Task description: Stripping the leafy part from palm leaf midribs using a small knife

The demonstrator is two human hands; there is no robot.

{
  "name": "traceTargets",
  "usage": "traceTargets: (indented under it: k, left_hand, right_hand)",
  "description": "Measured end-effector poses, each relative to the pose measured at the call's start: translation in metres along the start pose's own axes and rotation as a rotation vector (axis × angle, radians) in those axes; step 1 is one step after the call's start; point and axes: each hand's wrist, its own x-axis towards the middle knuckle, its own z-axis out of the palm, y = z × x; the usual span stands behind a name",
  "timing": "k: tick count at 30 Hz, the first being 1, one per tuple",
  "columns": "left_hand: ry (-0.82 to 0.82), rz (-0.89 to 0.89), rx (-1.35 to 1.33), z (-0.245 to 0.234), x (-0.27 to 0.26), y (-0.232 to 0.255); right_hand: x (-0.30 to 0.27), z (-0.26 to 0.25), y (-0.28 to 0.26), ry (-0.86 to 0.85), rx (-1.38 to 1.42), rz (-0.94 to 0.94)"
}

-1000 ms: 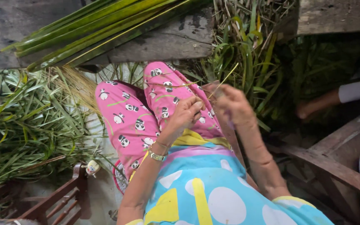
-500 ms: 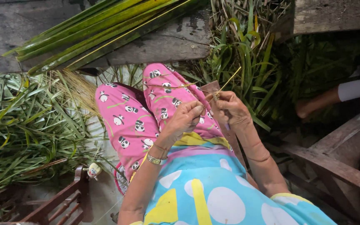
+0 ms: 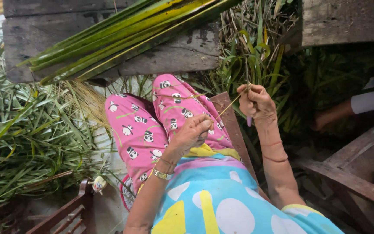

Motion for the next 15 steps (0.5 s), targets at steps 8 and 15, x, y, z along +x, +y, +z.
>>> traceTargets:
  k: [8,15]
  left_hand:
    - [0.029,0.002,0.078,-0.002,0.003,-0.008]
    - [0.069,-0.035,0.050,-0.019,-0.006,0.006]
  right_hand:
    - [0.002,-0.028,-0.002,0.030,-0.561,-0.226]
    - [-0.016,0.031,-0.014,0.154,-0.224,-0.089]
